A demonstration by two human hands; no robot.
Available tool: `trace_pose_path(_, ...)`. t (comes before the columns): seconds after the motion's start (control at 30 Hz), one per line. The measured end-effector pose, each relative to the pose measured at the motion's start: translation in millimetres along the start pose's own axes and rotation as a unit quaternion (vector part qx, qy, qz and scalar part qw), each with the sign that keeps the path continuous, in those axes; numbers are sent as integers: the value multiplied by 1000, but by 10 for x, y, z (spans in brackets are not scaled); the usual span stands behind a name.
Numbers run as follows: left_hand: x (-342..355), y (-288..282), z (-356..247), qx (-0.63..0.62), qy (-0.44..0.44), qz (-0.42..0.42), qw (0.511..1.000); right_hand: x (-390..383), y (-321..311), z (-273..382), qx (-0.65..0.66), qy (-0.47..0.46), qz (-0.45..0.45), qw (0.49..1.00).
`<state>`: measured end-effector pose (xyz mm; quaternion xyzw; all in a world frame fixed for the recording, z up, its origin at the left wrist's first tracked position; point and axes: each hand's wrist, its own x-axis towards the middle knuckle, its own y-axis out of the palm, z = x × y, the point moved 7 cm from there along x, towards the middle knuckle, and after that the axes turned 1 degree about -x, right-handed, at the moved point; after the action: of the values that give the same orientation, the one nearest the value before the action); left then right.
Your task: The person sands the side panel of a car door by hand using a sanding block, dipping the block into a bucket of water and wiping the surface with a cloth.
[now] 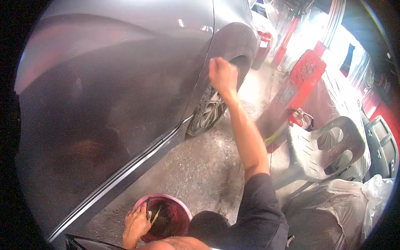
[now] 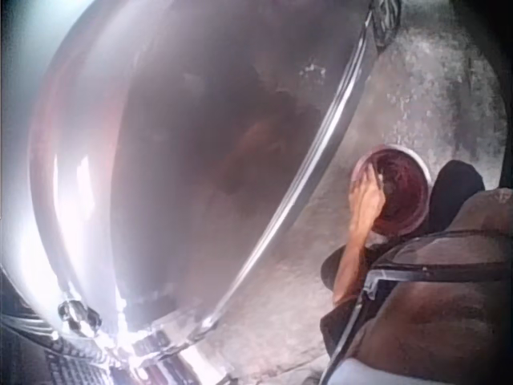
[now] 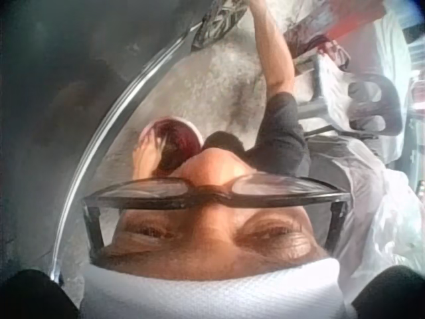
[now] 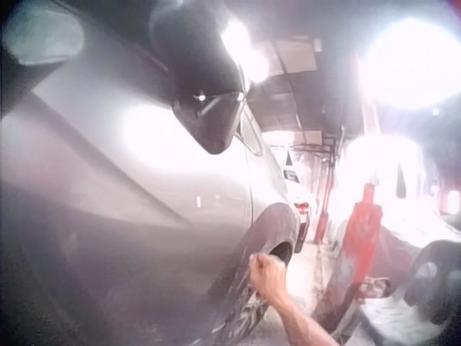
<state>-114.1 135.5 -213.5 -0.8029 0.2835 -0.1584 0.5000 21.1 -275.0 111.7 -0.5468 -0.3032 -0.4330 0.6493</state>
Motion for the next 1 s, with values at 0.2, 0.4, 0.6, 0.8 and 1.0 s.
trace_pose_path(0.2,10,-60,19,16,10,-39,999,454,146,-54,-14,0,21,1000)
trace_pose_path(0.4,-7,-95,51,-2,6,-34,999,504,75,188,-71,11,43,997)
trace_pose_path(0.6,-24,-109,57,-3,4,-29,1000,375,174,163,-123,-7,27,992)
trace_pose_path(0.8,-46,-83,69,-4,-11,-22,1000,6,375,24,-114,17,30,993)
trace_pose_path(1.0,-50,-162,39,-8,-20,-29,999,-119,481,-41,-95,-9,32,995)
